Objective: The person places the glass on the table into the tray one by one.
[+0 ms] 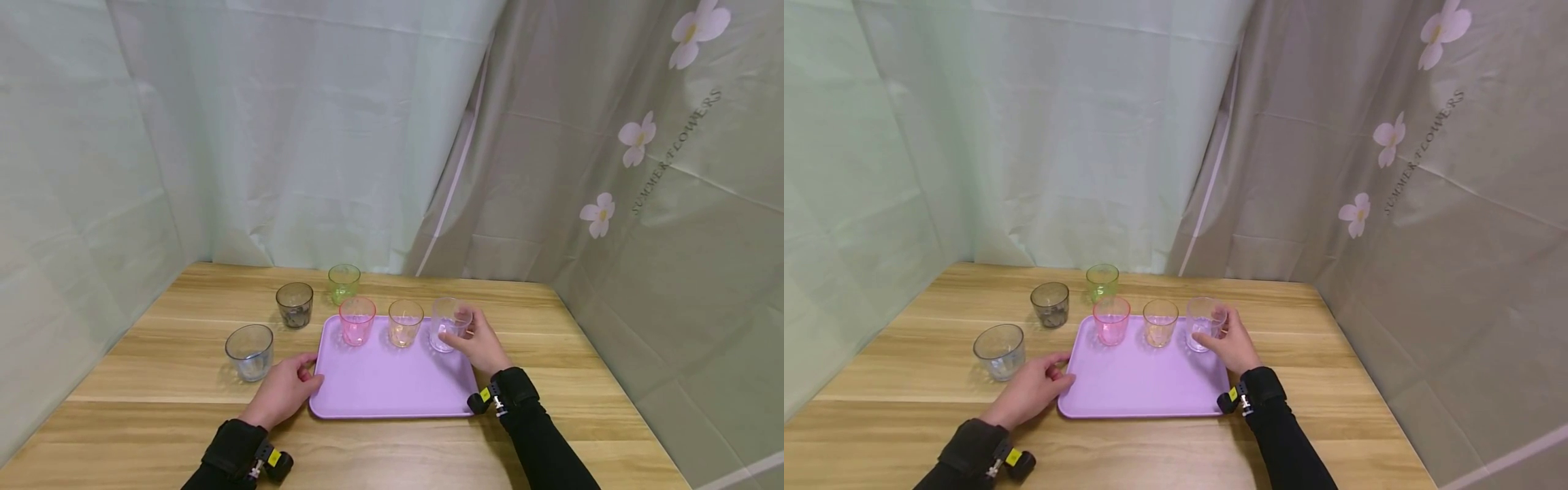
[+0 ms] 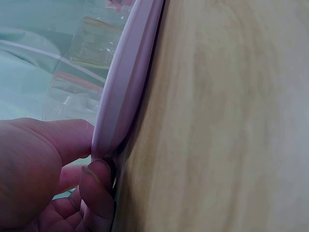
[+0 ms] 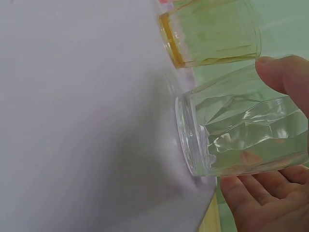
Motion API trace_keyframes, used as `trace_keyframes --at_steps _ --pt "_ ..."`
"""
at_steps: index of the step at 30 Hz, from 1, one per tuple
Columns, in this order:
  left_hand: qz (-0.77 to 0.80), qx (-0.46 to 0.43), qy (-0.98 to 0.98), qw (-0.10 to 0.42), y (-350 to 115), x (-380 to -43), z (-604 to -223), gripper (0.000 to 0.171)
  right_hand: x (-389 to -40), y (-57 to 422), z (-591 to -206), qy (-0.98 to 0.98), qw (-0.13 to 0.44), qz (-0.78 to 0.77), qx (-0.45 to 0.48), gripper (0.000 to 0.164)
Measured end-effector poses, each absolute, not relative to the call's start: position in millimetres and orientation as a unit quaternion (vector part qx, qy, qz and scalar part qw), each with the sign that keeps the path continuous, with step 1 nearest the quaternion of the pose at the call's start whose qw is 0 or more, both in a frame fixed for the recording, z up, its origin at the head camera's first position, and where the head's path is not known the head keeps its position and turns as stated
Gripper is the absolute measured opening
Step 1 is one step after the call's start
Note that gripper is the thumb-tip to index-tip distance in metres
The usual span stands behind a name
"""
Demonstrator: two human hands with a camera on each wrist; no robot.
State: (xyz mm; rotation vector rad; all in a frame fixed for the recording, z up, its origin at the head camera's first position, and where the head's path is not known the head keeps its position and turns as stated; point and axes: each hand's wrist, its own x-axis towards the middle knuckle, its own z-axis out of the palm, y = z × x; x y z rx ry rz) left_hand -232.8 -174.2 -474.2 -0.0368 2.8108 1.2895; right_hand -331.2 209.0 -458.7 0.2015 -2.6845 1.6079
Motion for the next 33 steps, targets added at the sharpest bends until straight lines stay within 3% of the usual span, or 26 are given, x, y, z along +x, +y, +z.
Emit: trace_keyframes --at_steps 12,33 --pt "0.419 -0.005 0.907 0.023 -176.0 -232.0 -473.9 0.055 -330.4 209.0 -458.5 -0.851 -0.001 0.521 0.067 0.083" --pt "0.448 -0.023 0.893 0.034 -175.2 -227.2 -467.1 0.049 -328.6 209.9 -457.8 -0.843 -0.016 0.533 0.067 0.101"
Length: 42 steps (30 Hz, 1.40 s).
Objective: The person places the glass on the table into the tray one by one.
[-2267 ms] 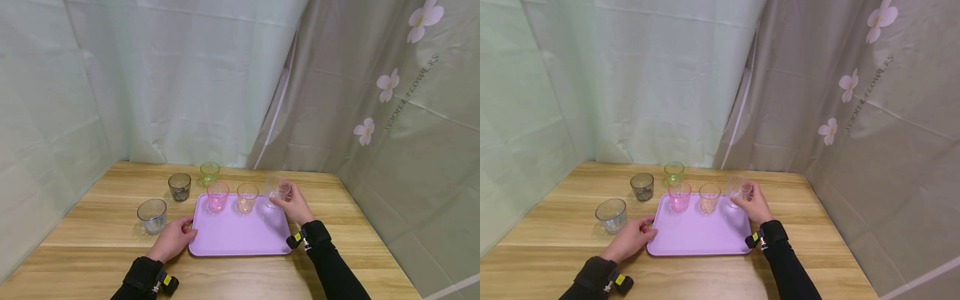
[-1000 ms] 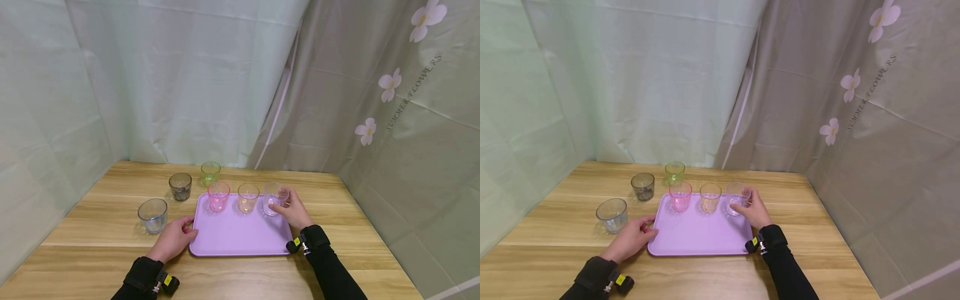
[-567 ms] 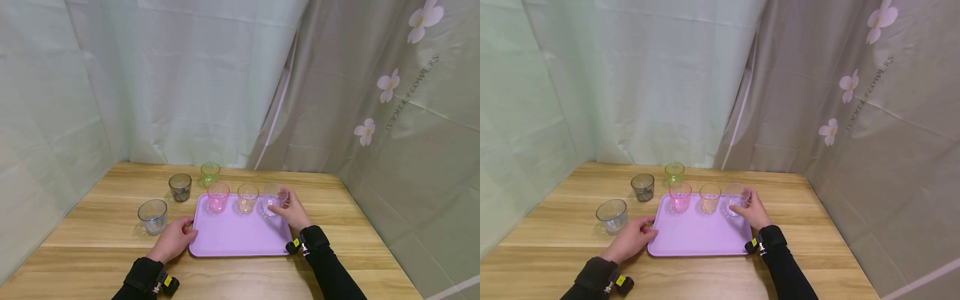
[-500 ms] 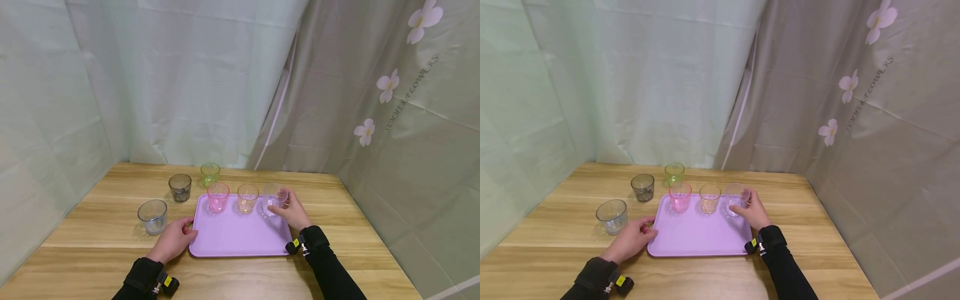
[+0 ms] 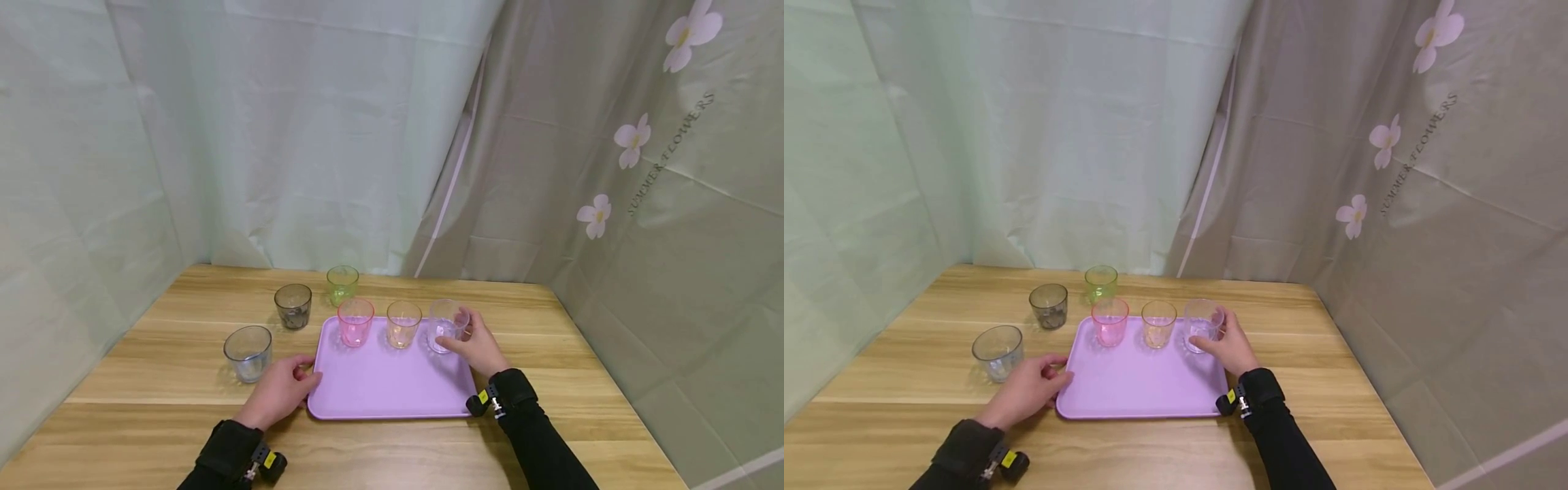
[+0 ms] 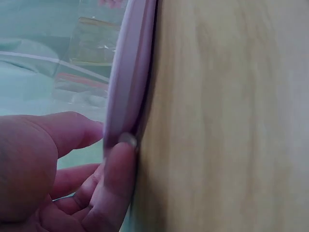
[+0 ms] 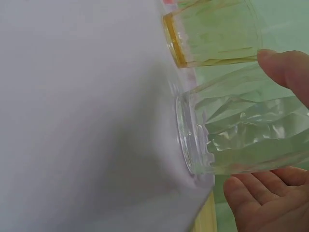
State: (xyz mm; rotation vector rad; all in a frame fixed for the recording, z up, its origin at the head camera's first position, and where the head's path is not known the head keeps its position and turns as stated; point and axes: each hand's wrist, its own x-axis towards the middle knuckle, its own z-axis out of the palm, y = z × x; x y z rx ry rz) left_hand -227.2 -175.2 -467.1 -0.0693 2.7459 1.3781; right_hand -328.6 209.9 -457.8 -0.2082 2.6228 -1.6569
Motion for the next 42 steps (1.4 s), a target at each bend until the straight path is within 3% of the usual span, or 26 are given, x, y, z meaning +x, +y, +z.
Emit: trace_keyframes --at_steps 4,9,13,17,24,30,35,42 --pt "0.439 -0.018 0.898 0.021 -176.1 -225.3 -462.5 0.047 -328.2 212.2 -456.7 0.847 0.011 -0.527 -0.067 0.103" --pt "0.375 -0.006 0.926 -0.048 -182.0 -230.9 -468.8 0.042 -326.6 218.9 -453.7 0.846 0.005 -0.529 -0.065 0.100" --pt "0.368 0.003 0.926 -0.087 -179.2 -229.4 -462.7 0.038 -319.7 226.7 -448.1 0.845 -0.018 -0.531 -0.064 0.084" --pt "0.379 0.011 0.922 -0.083 -171.3 -215.9 -434.5 0.036 -310.3 234.7 -441.3 0.831 -0.056 -0.552 -0.053 0.066" --pt "0.398 0.009 0.912 -0.099 -173.6 -199.1 -403.1 0.036 -291.0 244.4 -431.7 0.824 -0.101 -0.558 0.008 0.060" --pt "0.418 0.012 0.889 -0.187 -189.4 -193.1 -388.9 0.033 -276.1 250.4 -432.3 0.848 -0.088 -0.521 0.046 0.053" --pt "0.460 0.005 0.859 -0.224 -216.0 -193.4 -381.7 0.048 -267.3 249.8 -439.3 0.862 -0.071 -0.499 0.057 0.046" --pt "0.498 -0.002 0.847 -0.185 -256.5 -203.8 -385.0 0.085 -255.9 246.8 -449.8 0.866 -0.023 -0.493 0.076 0.038"
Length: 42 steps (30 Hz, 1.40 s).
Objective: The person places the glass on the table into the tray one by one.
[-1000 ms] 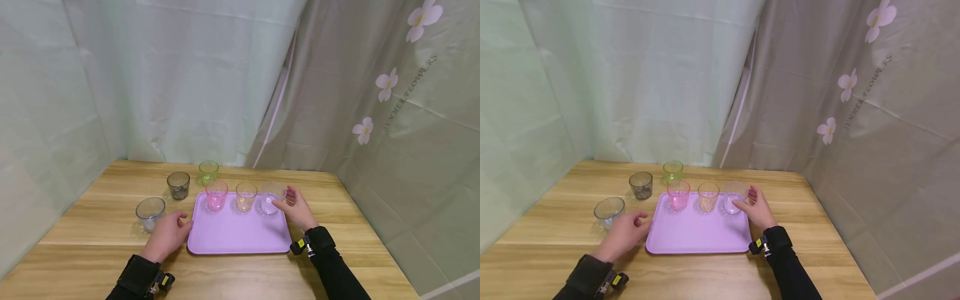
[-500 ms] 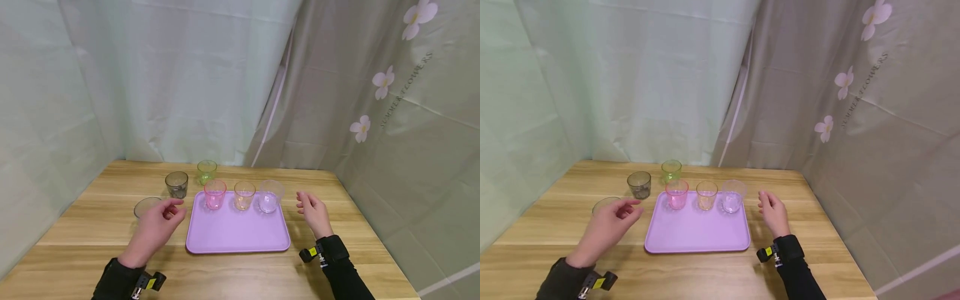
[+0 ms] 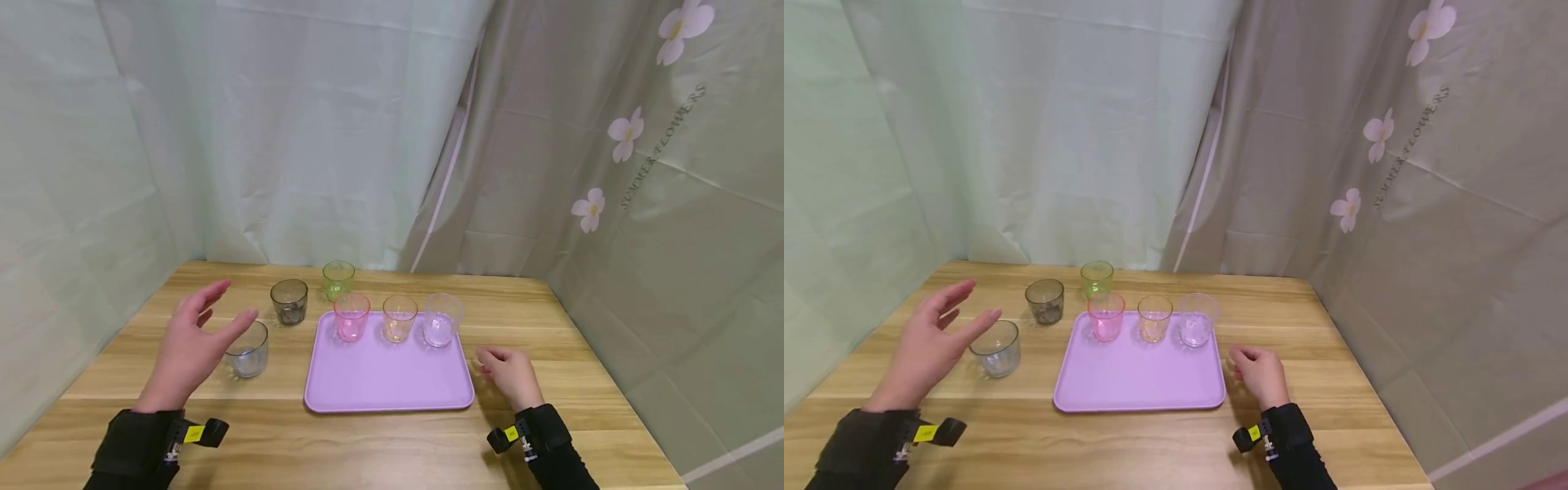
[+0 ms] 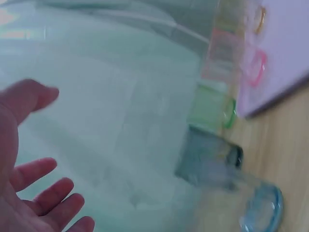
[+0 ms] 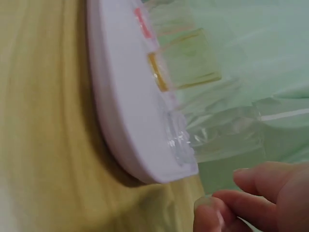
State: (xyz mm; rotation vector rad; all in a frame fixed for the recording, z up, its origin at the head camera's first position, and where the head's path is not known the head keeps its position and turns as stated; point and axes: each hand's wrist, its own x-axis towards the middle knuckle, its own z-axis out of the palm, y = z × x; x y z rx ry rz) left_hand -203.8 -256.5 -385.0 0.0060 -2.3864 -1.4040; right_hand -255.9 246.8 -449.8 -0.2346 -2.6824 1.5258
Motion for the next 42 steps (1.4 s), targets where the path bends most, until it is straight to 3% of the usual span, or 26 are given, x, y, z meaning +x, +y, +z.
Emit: trace_keyframes --at_steps 11,16,22,34,42 --pt "-0.477 -0.003 -0.877 0.066 -288.9 -217.7 -418.4 0.130 -248.4 236.6 -466.1 -0.859 0.022 0.506 -0.065 0.033" --pt "-0.491 -0.009 -0.871 0.020 -293.4 -222.4 -431.4 0.139 -249.0 234.4 -468.4 -0.864 0.025 0.500 -0.061 0.031" --pt "-0.500 -0.006 -0.866 -0.002 -294.0 -226.8 -441.6 0.134 -249.2 233.5 -471.2 -0.869 0.028 0.492 -0.053 0.026" --pt "-0.490 -0.021 -0.872 -0.006 -294.2 -231.4 -464.6 0.103 -248.1 230.8 -471.2 -0.876 0.024 0.479 -0.051 0.024" --pt "-0.499 -0.020 -0.866 0.001 -291.0 -231.9 -468.5 0.101 -249.8 231.5 -471.9 -0.878 0.020 0.476 -0.052 0.025"
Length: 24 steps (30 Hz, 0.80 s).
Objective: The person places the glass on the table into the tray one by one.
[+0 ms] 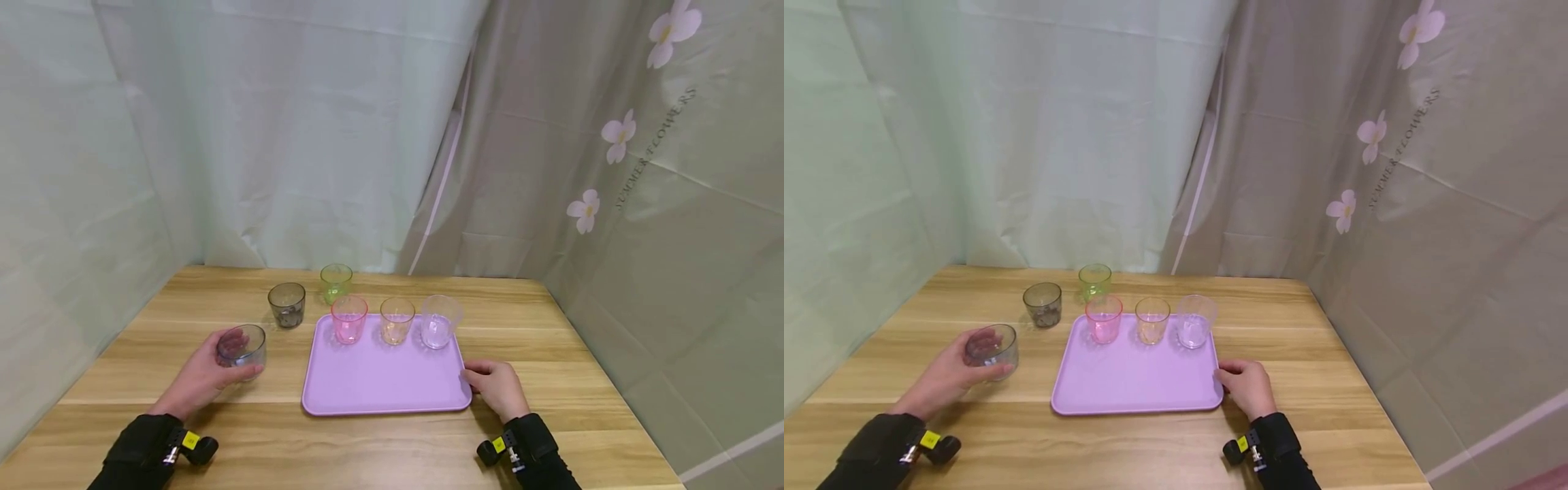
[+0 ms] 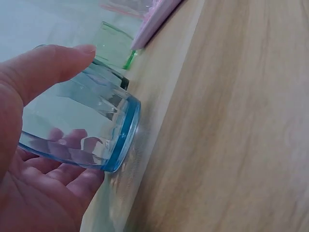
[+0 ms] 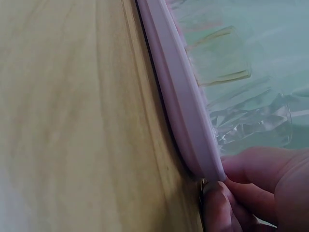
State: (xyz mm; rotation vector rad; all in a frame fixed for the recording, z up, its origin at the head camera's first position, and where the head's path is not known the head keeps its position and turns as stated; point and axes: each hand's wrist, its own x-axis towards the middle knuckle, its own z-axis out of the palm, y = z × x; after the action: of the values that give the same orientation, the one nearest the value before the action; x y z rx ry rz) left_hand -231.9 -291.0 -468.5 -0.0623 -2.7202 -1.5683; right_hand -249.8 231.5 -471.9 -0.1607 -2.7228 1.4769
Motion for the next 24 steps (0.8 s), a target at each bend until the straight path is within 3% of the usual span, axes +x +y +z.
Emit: trace_keyframes --at_steps 24 --pt "-0.499 -0.010 -0.866 0.013 -292.0 -233.1 -474.4 0.095 -252.1 234.2 -476.4 -0.883 0.019 0.468 -0.042 0.024"
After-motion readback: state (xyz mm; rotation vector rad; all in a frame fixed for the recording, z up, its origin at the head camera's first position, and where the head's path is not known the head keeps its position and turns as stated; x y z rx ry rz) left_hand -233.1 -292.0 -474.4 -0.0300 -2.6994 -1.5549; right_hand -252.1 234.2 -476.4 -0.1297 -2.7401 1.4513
